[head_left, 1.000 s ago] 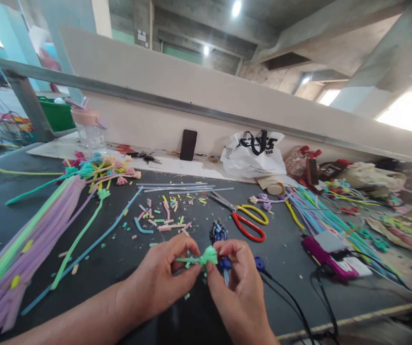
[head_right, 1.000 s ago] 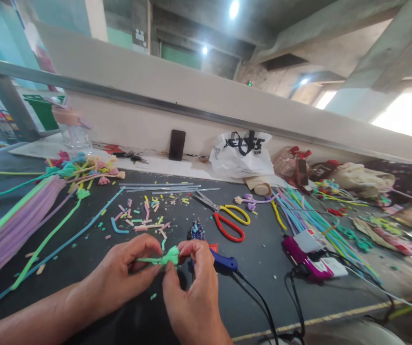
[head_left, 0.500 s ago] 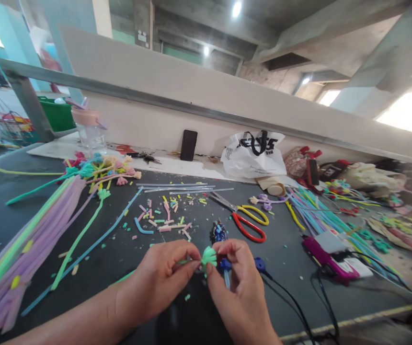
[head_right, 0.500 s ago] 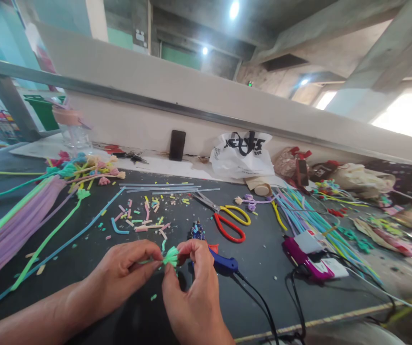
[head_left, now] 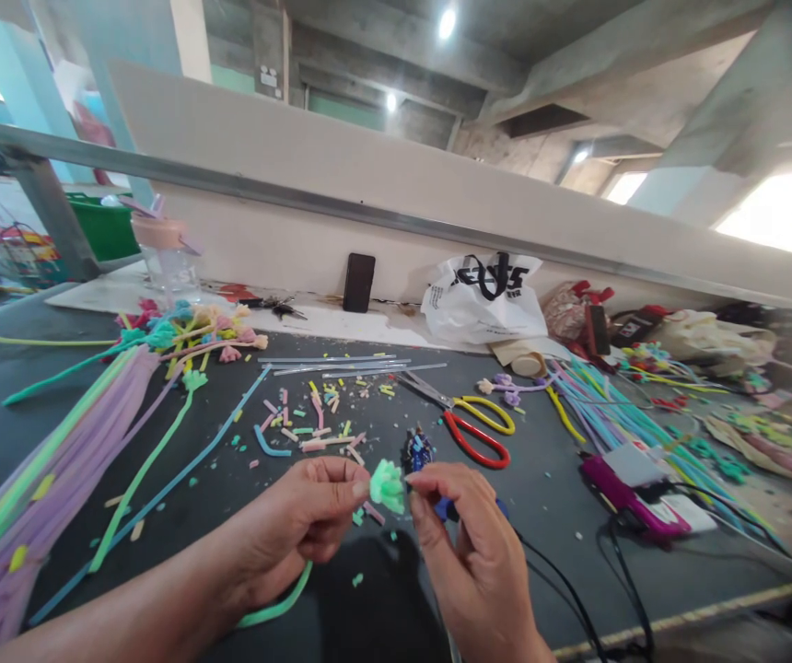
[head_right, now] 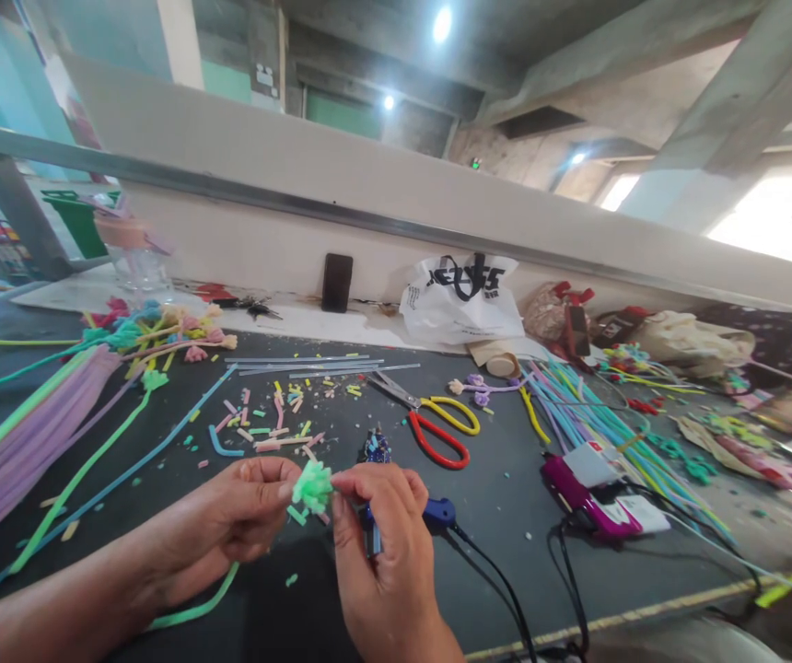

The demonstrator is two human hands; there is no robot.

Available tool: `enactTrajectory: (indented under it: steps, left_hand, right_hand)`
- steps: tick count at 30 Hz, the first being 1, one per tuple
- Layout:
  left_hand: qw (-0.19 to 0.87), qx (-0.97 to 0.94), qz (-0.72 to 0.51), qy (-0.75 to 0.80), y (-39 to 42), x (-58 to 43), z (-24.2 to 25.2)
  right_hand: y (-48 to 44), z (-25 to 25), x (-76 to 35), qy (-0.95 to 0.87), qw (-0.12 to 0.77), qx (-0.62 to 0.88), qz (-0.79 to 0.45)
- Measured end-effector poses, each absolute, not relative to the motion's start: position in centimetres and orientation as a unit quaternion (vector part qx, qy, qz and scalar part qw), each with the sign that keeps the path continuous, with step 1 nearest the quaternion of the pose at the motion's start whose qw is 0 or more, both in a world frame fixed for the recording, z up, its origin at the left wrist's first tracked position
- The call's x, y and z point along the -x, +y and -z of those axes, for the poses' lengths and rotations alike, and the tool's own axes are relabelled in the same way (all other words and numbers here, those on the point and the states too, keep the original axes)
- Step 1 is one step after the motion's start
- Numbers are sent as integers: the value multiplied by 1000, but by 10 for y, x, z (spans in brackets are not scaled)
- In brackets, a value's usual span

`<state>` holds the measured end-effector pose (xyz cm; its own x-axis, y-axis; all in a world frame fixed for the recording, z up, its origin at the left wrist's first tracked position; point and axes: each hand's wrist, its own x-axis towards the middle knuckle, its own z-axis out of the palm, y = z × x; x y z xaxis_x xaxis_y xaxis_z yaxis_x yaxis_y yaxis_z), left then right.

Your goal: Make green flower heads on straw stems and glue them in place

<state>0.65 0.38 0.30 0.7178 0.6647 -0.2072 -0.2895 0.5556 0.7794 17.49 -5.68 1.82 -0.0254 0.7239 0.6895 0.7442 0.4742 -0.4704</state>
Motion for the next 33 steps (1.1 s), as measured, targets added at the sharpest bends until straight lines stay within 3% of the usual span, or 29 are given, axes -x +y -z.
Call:
enactTrajectory:
  steps: [14, 25, 33]
  left_hand:
    - [791, -460, -292, 278, 6, -10, -3]
    - [576, -624, -396, 350, 6, -13, -3]
    - [399, -766, -385, 325, 6, -6, -3]
  right_hand:
    - [-55, -22, -179, -748, 435, 500, -14]
    - [-52, -11, -177, -673, 456, 576, -86]
    - [-50, -10, -178, -689, 455, 559, -71]
